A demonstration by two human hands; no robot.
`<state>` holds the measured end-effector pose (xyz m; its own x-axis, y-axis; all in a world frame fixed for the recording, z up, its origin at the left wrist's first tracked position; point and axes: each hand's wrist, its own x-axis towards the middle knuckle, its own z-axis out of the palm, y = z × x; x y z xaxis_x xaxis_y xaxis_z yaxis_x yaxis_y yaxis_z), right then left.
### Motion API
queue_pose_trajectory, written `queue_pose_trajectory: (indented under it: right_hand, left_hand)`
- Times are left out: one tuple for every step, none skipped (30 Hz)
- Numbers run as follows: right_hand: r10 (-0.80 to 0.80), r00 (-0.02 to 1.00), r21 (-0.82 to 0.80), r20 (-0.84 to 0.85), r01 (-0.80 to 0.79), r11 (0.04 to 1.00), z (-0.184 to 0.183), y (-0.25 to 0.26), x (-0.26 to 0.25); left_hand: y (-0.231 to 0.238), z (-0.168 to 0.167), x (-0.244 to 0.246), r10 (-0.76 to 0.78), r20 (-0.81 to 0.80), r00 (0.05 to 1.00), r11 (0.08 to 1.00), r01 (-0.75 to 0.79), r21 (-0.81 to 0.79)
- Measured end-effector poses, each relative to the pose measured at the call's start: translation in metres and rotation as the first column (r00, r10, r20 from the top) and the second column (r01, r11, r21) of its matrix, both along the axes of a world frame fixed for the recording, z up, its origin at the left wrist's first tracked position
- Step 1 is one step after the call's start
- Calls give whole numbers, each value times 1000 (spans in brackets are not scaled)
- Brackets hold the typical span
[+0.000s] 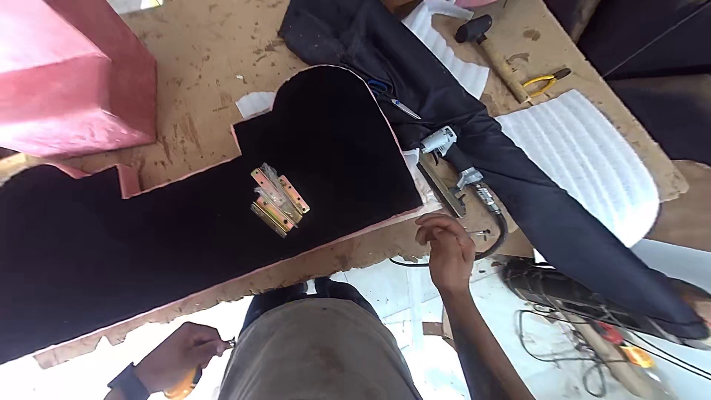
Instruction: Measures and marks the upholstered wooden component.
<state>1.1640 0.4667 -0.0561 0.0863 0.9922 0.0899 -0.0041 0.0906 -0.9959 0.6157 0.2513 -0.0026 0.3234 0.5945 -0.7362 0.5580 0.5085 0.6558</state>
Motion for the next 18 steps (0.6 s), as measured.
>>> queue_pose_trajectory:
  right_hand:
    - [1, 999, -37, 54, 1, 999, 7, -5, -19]
    - [27, 992, -77, 126, -18, 997, 15, -11, -40]
    - [77, 977, -116, 198, -54, 992, 22, -15, -62]
    - [137, 955, -155, 264, -98, 983, 27, -15, -85]
    - [207, 922, -193, 328, -149, 970, 31, -12, -106]
    - [259, 883, -219, 391, -184, 958, 33, -6, -126]
    - [290, 844, -230, 452, -204, 952, 34, 2, -145]
    - [305, 806, -223, 507, -219, 950, 34, 11, -162]
    - [317, 772, -217, 551, -234, 948, 35, 20, -178]
    - [334, 742, -221, 581, -251, 942, 35, 31, -191]
    - [360, 707, -244, 609, -265, 933, 36, 41, -204]
    - [392, 666, -278, 635, -276, 920, 35, 49, -215]
    - [420, 627, -309, 656, -285, 908, 34, 54, -226]
    - [437, 593, -329, 676, -287, 900, 33, 56, -236]
    - [443, 565, -343, 696, -281, 896, 33, 56, -245]
    - [436, 549, -342, 713, -271, 900, 33, 54, -253]
    - [421, 544, -330, 726, -262, 907, 33, 52, -259]
    - [411, 541, -322, 734, -255, 912, 34, 50, -264]
  left_hand:
    - [-2, -1, -1, 15, 35, 999, 1000, -16, 26]
    - [-4, -2, -2, 32, 70, 997, 998, -36, 50]
    - [-5, -1, -1, 59, 97, 994, 996, -65, 68]
    - [-3, -2, -1, 87, 119, 989, 991, -98, 92]
    - [0, -4, 0, 115, 146, 983, 984, -133, 117]
    - [4, -8, 1, 139, 179, 974, 976, -165, 141]
    - [9, -12, 3, 153, 213, 965, 967, -191, 168]
    - [14, -15, 6, 161, 248, 955, 959, -211, 189]
    - [20, -17, 10, 164, 284, 945, 953, -226, 201]
    - [27, -17, 15, 161, 312, 936, 949, -234, 213]
    - [35, -17, 20, 162, 336, 928, 944, -245, 220]
    - [40, -16, 26, 173, 362, 916, 939, -265, 221]
    - [45, -16, 33, 195, 385, 902, 931, -294, 218]
    - [48, -16, 39, 225, 413, 882, 919, -333, 211]
    - [51, -16, 45, 265, 448, 854, 901, -384, 199]
    - [53, -17, 51, 312, 484, 818, 878, -442, 181]
    - [53, -19, 56, 359, 513, 780, 853, -497, 158]
    - [53, -20, 60, 412, 528, 743, 823, -552, 133]
